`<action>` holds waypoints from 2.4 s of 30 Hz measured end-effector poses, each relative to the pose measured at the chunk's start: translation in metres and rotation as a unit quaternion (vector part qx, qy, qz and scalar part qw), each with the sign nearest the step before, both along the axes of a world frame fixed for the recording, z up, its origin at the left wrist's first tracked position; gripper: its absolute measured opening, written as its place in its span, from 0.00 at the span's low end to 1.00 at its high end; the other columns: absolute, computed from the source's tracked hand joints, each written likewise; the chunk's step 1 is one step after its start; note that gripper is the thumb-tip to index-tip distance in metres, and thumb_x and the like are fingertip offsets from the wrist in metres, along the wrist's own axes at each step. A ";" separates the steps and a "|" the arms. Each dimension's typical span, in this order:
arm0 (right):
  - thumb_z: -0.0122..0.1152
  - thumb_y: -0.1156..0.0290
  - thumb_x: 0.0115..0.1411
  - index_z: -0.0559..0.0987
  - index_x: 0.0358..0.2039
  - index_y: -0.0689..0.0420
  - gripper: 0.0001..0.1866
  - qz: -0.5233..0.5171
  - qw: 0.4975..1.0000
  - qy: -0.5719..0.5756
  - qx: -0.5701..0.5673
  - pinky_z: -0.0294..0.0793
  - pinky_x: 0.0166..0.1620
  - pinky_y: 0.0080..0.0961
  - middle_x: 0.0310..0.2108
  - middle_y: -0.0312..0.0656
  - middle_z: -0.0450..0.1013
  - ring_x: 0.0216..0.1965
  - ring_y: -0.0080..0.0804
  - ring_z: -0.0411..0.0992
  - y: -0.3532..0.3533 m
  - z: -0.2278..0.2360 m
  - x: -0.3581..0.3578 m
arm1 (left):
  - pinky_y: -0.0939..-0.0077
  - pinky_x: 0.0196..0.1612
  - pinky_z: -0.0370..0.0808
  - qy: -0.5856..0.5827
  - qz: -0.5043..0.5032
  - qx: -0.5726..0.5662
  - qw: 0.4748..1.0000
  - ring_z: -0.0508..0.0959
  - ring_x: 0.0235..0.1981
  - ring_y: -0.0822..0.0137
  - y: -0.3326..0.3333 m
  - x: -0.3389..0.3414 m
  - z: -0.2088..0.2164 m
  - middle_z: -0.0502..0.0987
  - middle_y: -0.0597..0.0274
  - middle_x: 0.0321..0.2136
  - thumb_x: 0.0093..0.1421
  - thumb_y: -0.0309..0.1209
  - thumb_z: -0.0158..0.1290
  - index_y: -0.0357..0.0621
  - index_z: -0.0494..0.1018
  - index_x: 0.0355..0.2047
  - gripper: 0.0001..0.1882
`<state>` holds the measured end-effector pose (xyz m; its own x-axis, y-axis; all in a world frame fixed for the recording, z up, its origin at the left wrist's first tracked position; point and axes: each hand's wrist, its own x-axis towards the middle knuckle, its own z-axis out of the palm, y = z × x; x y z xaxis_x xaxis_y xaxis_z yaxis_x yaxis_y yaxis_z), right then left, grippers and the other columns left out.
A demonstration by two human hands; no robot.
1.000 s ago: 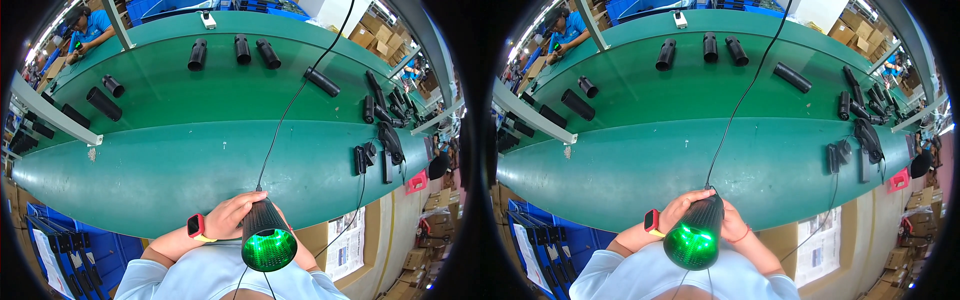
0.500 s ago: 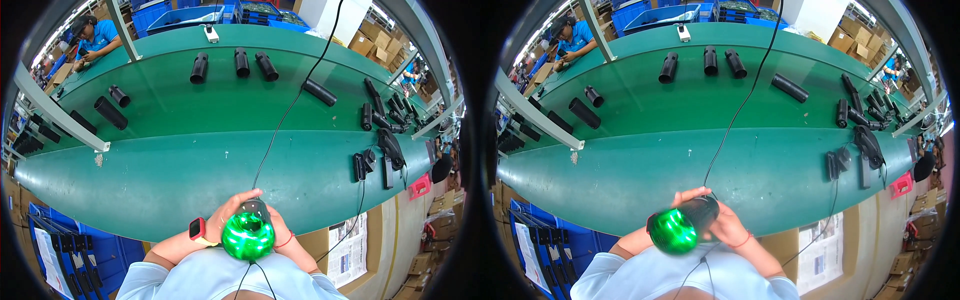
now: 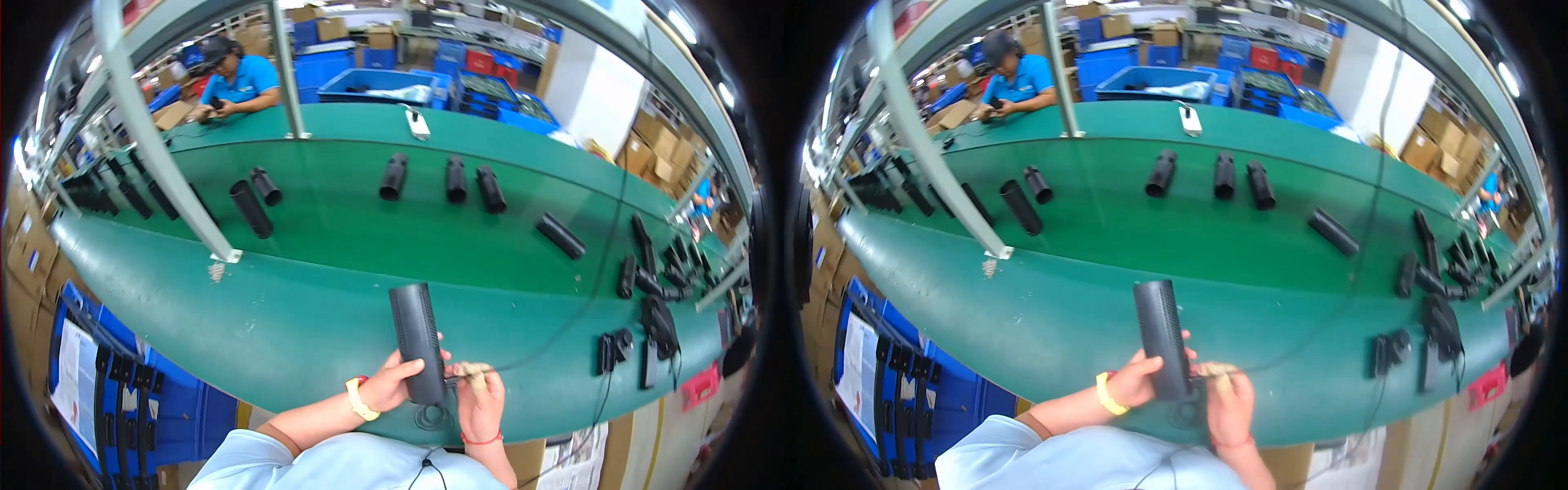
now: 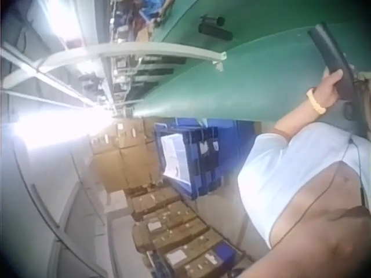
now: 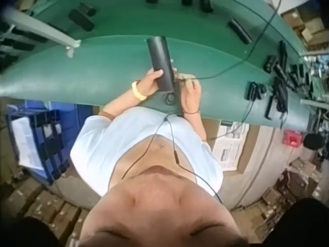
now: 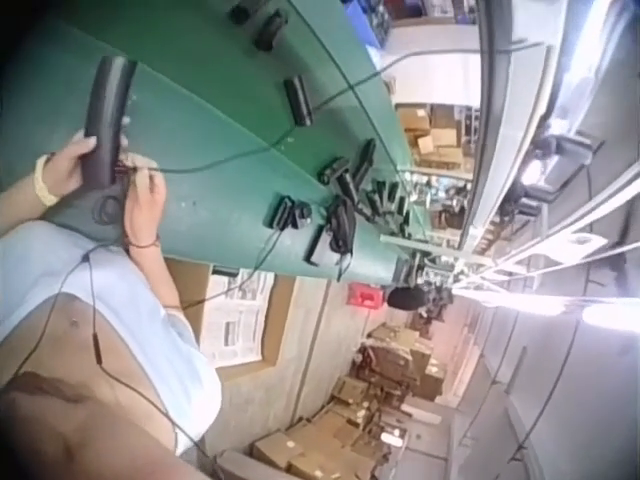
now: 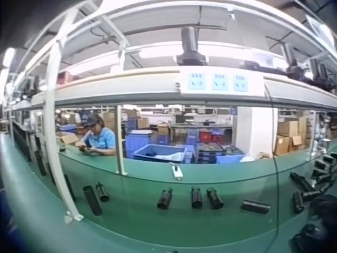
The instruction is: Testing the light indicators and electronic functionality of cylindrical components on a manufacturing line.
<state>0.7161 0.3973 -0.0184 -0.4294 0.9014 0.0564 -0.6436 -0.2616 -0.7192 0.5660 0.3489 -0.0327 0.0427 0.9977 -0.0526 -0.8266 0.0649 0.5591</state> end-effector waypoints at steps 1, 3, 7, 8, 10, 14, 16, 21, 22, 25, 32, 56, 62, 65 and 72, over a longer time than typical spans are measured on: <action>0.52 0.76 0.57 0.72 0.34 0.61 0.05 -0.017 1.000 -0.007 -0.001 0.64 0.46 0.28 0.32 0.44 0.70 0.35 0.32 0.67 0.001 -0.002 0.001 | 0.61 0.48 0.67 -0.045 -0.006 -0.025 0.999 0.71 0.44 0.56 0.001 0.000 -0.003 0.66 0.53 0.47 0.51 0.31 0.50 0.45 0.52 0.57 0.33; 0.51 0.75 0.57 0.71 0.34 0.60 0.04 -0.008 1.000 -0.009 0.006 0.64 0.44 0.27 0.32 0.43 0.70 0.35 0.31 0.66 0.001 -0.003 0.003 | 0.62 0.47 0.68 -0.100 -0.009 -0.037 0.994 0.72 0.42 0.58 -0.003 0.002 -0.007 0.67 0.53 0.46 0.50 0.29 0.50 0.44 0.54 0.56 0.32; 0.50 0.73 0.59 0.70 0.33 0.59 0.04 -0.017 1.000 -0.007 -0.009 0.65 0.42 0.24 0.29 0.41 0.68 0.34 0.29 0.66 0.005 0.006 0.001 | 0.66 0.46 0.68 -0.061 0.016 0.024 0.998 0.72 0.40 0.61 0.000 0.003 0.002 0.69 0.55 0.42 0.49 0.26 0.50 0.43 0.56 0.54 0.30; 0.50 0.72 0.59 0.69 0.33 0.59 0.04 -0.026 0.999 -0.004 -0.024 0.65 0.41 0.23 0.29 0.40 0.67 0.33 0.28 0.65 0.003 0.008 0.002 | 0.67 0.45 0.68 -0.012 0.032 0.054 0.998 0.72 0.39 0.63 -0.003 0.006 0.006 0.69 0.56 0.42 0.49 0.26 0.50 0.42 0.56 0.54 0.30; 0.50 0.72 0.59 0.69 0.33 0.58 0.04 -0.029 0.999 -0.002 -0.038 0.65 0.40 0.22 0.28 0.40 0.67 0.33 0.28 0.65 0.001 0.010 0.003 | 0.69 0.45 0.68 0.037 0.055 0.084 0.994 0.73 0.38 0.64 -0.003 0.009 0.010 0.69 0.56 0.41 0.48 0.25 0.50 0.41 0.56 0.53 0.30; 0.49 0.71 0.60 0.68 0.35 0.57 0.05 -0.060 0.998 0.004 0.007 0.65 0.36 0.20 0.27 0.37 0.65 0.31 0.25 0.63 0.004 0.014 0.007 | 0.70 0.44 0.68 0.048 0.030 0.107 0.993 0.72 0.38 0.65 -0.001 0.012 0.015 0.70 0.56 0.40 0.46 0.25 0.52 0.42 0.58 0.51 0.30; 0.49 0.71 0.60 0.68 0.35 0.57 0.05 -0.062 0.998 0.005 0.008 0.65 0.36 0.20 0.27 0.36 0.65 0.31 0.24 0.63 0.005 0.018 0.005 | 0.70 0.44 0.68 0.056 0.036 0.124 0.990 0.72 0.38 0.65 0.000 0.011 0.017 0.70 0.57 0.40 0.46 0.25 0.52 0.42 0.58 0.51 0.29; 0.48 0.71 0.60 0.68 0.36 0.57 0.05 -0.075 0.997 -0.004 0.007 0.64 0.34 0.16 0.27 0.35 0.64 0.30 0.21 0.62 0.002 0.031 -0.003 | 0.70 0.44 0.68 0.018 0.021 0.179 0.983 0.72 0.38 0.64 -0.011 0.004 0.020 0.70 0.57 0.40 0.46 0.25 0.52 0.43 0.59 0.50 0.28; 0.48 0.71 0.60 0.68 0.36 0.57 0.05 -0.074 0.997 -0.005 0.009 0.64 0.34 0.16 0.27 0.35 0.64 0.30 0.21 0.62 0.010 0.030 0.005 | 0.70 0.44 0.68 -0.047 -0.015 0.193 0.980 0.72 0.38 0.64 -0.019 -0.002 0.022 0.70 0.57 0.40 0.46 0.25 0.52 0.43 0.59 0.50 0.28; 0.48 0.71 0.61 0.68 0.38 0.57 0.06 -0.228 0.970 0.047 0.074 0.61 0.29 0.12 0.27 0.35 0.64 0.28 0.17 0.61 0.061 0.035 0.046 | 0.70 0.44 0.67 -0.175 -0.084 0.218 0.956 0.72 0.39 0.64 -0.029 -0.013 0.020 0.70 0.57 0.40 0.46 0.25 0.52 0.44 0.59 0.49 0.28; 0.44 0.83 0.52 0.71 0.33 0.61 0.09 0.014 0.944 -0.294 0.152 0.62 0.26 0.16 0.20 0.34 0.64 0.19 0.22 0.60 0.011 0.033 0.009 | 0.68 0.45 0.67 0.011 0.118 0.094 0.988 0.71 0.41 0.61 -0.025 -0.016 0.017 0.70 0.55 0.40 0.46 0.25 0.51 0.43 0.59 0.49 0.27; 0.53 0.80 0.52 0.74 0.32 0.62 0.06 -0.037 0.970 -0.224 0.082 0.66 0.30 0.14 0.26 0.39 0.69 0.24 0.23 0.66 0.108 -0.014 0.075 | 0.80 0.41 0.66 0.397 0.459 -0.021 0.795 0.71 0.35 0.67 0.065 -0.138 0.057 0.71 0.54 0.38 0.47 0.22 0.52 0.39 0.63 0.44 0.21; 0.56 0.77 0.52 0.75 0.33 0.61 0.07 -0.010 0.975 -0.196 0.101 0.67 0.32 0.13 0.28 0.37 0.72 0.27 0.20 0.67 0.142 -0.054 0.082 | 0.78 0.41 0.67 0.490 0.535 -0.094 0.682 0.71 0.32 0.66 0.106 -0.245 -0.026 0.71 0.55 0.35 0.45 0.22 0.57 0.37 0.64 0.42 0.22; 0.56 0.75 0.52 0.75 0.32 0.61 0.06 0.008 0.963 -0.233 0.137 0.66 0.31 0.13 0.26 0.35 0.71 0.25 0.18 0.66 0.135 -0.064 0.075 | 0.75 0.44 0.66 0.500 0.532 -0.114 0.674 0.71 0.37 0.63 0.100 -0.264 -0.045 0.69 0.52 0.38 0.47 0.25 0.58 0.34 0.61 0.45 0.25; 0.57 0.73 0.52 0.75 0.29 0.61 0.05 -0.041 0.932 -0.294 0.207 0.59 0.25 0.13 0.21 0.32 0.66 0.20 0.17 0.59 0.130 -0.050 0.083 | 0.60 0.59 0.52 0.658 0.642 -0.072 0.386 0.50 0.58 0.49 0.158 -0.118 -0.027 0.45 0.45 0.58 0.48 0.30 0.55 0.38 0.41 0.59 0.44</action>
